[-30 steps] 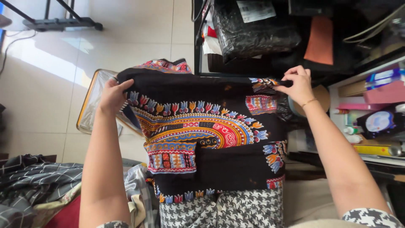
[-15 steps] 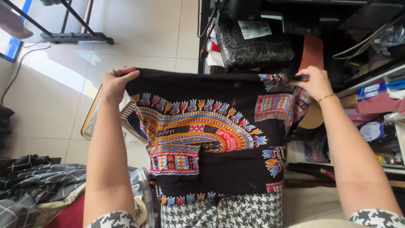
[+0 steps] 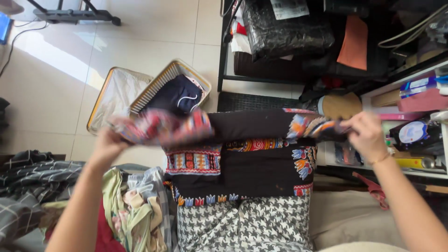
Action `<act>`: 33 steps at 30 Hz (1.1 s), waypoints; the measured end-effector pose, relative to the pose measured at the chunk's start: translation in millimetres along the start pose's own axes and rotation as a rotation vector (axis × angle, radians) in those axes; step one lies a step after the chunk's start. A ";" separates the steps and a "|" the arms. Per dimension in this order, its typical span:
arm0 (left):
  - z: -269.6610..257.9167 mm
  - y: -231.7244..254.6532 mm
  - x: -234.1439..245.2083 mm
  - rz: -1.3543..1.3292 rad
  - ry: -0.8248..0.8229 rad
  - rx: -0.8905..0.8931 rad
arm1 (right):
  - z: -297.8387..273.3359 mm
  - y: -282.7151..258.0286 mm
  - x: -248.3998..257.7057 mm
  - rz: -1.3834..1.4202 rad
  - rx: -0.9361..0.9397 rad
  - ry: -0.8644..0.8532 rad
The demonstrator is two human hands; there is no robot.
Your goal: The person folds a navy blue pair of shorts, a patterned black top, and a red top by hand, placing each folded item into a plastic basket. The person handles each garment individually, smoothing and aligning edges before folding.
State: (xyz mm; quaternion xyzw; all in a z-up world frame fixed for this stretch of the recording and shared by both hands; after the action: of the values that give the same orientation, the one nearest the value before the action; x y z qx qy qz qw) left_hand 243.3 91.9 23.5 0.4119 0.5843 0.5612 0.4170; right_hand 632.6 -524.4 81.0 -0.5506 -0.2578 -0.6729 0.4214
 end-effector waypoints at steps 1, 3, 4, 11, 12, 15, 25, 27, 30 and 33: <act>-15.1 -19.8 -7.8 0.020 -0.068 0.163 | -7.8 -5.7 -9.1 0.049 0.024 -0.082; -33.5 -24.5 -28.4 0.042 -0.134 0.323 | -14.9 -19.0 -16.8 0.100 0.053 -0.162; -35.7 -12.4 -44.2 -0.014 -0.180 0.367 | -13.5 -25.5 -16.1 0.103 0.046 -0.161; -30.0 -76.2 0.8 -0.084 0.077 0.122 | -26.2 -5.4 -14.3 0.151 -0.108 -0.165; -35.6 -90.6 10.5 -0.085 0.074 0.123 | -32.1 -3.6 -19.7 0.149 -0.111 -0.166; -46.8 -90.4 3.7 -0.091 0.010 0.089 | -53.8 -10.6 -46.8 0.022 -0.005 -0.271; -73.1 -54.1 -111.7 0.883 0.113 0.080 | -250.5 55.4 -368.0 1.039 -0.730 -0.981; -80.9 -11.8 -150.6 0.783 0.032 -0.088 | -200.7 5.8 -302.3 1.553 -0.989 -0.728; -91.4 24.3 -193.1 0.749 -0.235 -0.099 | -105.5 -59.7 -181.2 2.003 -1.305 -0.227; -92.9 25.2 -204.3 0.717 -0.226 -0.103 | -119.7 13.6 -263.6 2.087 -0.950 -0.031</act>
State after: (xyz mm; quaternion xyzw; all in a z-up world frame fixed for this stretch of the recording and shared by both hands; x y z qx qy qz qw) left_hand 219.4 -130.4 55.9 0.6280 0.3246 0.6511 0.2762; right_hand 591.7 -553.8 -204.5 -0.6080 0.5992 -0.0181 0.5206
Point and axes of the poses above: each hand's wrist, its own z-axis towards the middle knuckle, its own x-axis out of the back of the hand, y = z × x, the point moved 5 cm from there along z, towards the middle knuckle, and after that the axes turned 11 degrees about -y, right-handed, at the moved point
